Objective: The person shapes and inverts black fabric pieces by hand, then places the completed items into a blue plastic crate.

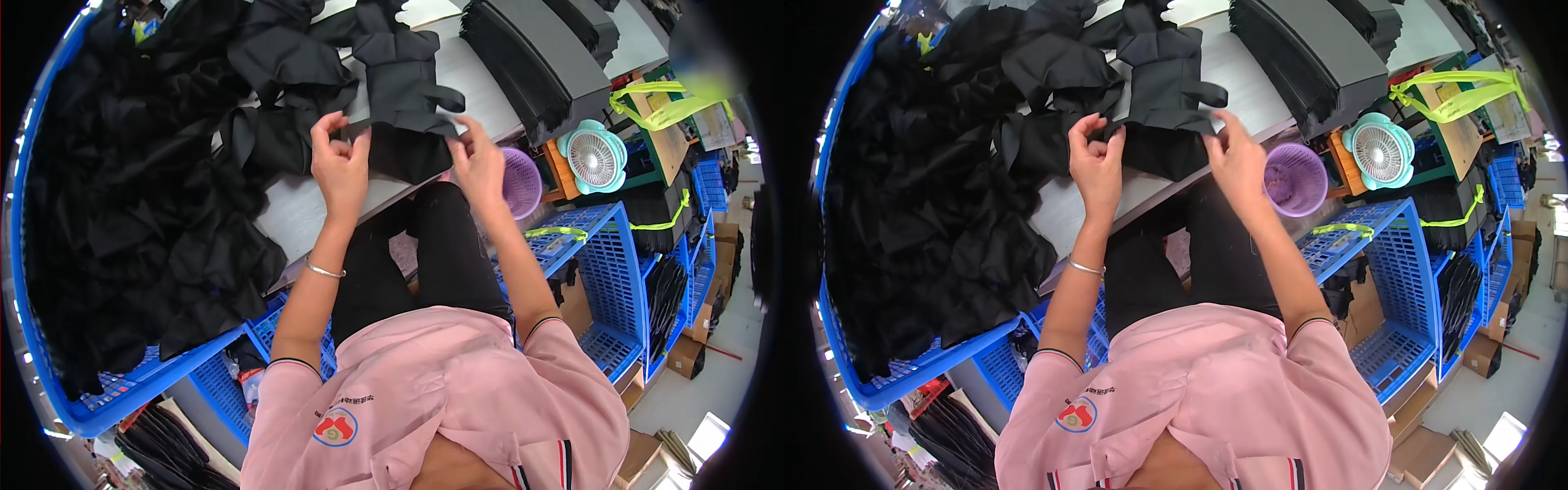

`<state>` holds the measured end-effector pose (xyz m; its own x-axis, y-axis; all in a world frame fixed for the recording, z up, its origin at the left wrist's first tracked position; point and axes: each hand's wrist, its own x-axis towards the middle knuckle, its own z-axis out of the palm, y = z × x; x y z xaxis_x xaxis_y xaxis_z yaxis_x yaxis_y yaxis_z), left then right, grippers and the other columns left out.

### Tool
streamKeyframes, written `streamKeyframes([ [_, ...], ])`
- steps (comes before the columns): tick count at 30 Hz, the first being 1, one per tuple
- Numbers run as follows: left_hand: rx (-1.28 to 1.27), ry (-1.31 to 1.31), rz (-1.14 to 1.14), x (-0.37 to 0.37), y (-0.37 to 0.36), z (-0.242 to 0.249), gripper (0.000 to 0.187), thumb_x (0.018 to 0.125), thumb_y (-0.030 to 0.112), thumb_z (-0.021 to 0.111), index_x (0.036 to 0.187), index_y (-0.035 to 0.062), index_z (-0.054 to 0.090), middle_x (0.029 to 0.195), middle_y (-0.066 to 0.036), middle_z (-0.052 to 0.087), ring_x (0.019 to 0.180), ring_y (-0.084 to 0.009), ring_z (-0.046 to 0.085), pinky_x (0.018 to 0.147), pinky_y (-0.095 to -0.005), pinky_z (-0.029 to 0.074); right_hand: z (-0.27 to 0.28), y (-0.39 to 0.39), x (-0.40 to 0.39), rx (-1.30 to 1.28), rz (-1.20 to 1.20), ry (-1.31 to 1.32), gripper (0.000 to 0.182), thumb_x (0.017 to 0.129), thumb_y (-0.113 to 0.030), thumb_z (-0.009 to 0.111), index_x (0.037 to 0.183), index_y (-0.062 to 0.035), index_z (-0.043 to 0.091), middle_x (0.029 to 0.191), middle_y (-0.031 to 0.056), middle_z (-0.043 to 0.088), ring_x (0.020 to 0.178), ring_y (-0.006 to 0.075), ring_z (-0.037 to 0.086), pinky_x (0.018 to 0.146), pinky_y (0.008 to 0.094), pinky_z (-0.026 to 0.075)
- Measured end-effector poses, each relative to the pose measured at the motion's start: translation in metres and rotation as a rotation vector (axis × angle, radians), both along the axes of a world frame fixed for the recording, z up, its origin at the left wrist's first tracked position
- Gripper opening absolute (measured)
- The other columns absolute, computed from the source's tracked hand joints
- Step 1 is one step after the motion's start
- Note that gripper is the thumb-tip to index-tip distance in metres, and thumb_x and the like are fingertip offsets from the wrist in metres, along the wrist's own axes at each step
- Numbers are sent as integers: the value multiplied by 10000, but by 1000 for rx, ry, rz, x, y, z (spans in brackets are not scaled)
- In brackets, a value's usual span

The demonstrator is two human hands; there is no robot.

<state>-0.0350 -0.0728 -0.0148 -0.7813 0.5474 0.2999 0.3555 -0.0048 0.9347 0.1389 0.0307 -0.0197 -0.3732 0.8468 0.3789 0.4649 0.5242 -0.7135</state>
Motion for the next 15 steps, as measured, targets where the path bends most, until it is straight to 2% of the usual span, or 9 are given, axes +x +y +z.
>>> streamKeyframes([
  [1, -51, 4, -8, 4, -1, -4, 426, 825, 23, 712, 1216, 53, 546, 987, -33, 644, 579, -55, 492, 605, -226, 433, -7, -5, -2, -109, 23, 16, 312, 849, -115, 689, 1150, -87, 614, 800, 170, 662, 698, 348, 658, 608, 406, 496],
  [3, -153, 15, -26, 14, -2, -9, 466, 808, 10, 694, 1244, 43, 532, 998, -66, 667, 565, -100, 499, 640, -276, 467, -16, -15, -9, -21, 95, -9, 341, 871, -113, 666, 1202, -105, 584, 778, 190, 656, 671, 360, 661, 612, 428, 509],
  [4, -79, 54, -13, 17, 0, -12, 465, 803, -17, 663, 1250, 37, 545, 1008, -68, 667, 546, -103, 478, 640, -283, 470, -14, -14, -9, 70, 96, -68, 371, 867, -107, 666, 1225, -115, 570, 791, 181, 665, 662, 354, 660, 609, 426, 512],
  [7, -97, 24, -7, 0, -2, -16, 462, 791, -57, 619, 1236, 62, 584, 1015, -38, 658, 566, -51, 461, 611, -232, 436, -21, 17, 2, 321, 4, -252, 455, 849, -93, 672, 1278, -150, 530, 791, 149, 685, 630, 334, 658, 593, 419, 521],
  [8, -86, 48, -47, -3, 2, -18, 412, 790, -28, 673, 1189, 57, 619, 1015, -26, 657, 572, -52, 458, 625, -221, 436, -26, 27, 2, 398, 11, -275, 453, 860, -113, 660, 1287, -135, 514, 789, 137, 693, 609, 330, 652, 584, 413, 522],
  [11, -194, 34, -121, 5, 4, -8, 423, 773, 7, 737, 1179, 57, 628, 1037, -38, 656, 620, -52, 477, 642, -207, 442, -24, 33, 2, 257, 23, -291, 409, 902, -171, 633, 1291, -125, 514, 700, 168, 643, 656, 358, 659, 606, 459, 503],
  [12, -182, 242, -127, -1, 5, -21, 438, 781, 19, 761, 1194, 55, 621, 1027, -29, 636, 721, -55, 526, 668, -210, 468, -21, 32, 3, 148, 29, -183, 433, 908, -213, 647, 1302, -100, 505, 710, 172, 655, 648, 358, 663, 620, 438, 511],
  [15, -46, -68, -249, 1, 5, -19, 425, 812, -9, 733, 1216, 58, 616, 1022, -16, 626, 839, -77, 575, 719, -216, 498, -26, 33, 8, 92, 35, -74, 492, 906, -255, 667, 1328, -77, 487, 702, 169, 662, 629, 327, 678, 610, 409, 507],
])
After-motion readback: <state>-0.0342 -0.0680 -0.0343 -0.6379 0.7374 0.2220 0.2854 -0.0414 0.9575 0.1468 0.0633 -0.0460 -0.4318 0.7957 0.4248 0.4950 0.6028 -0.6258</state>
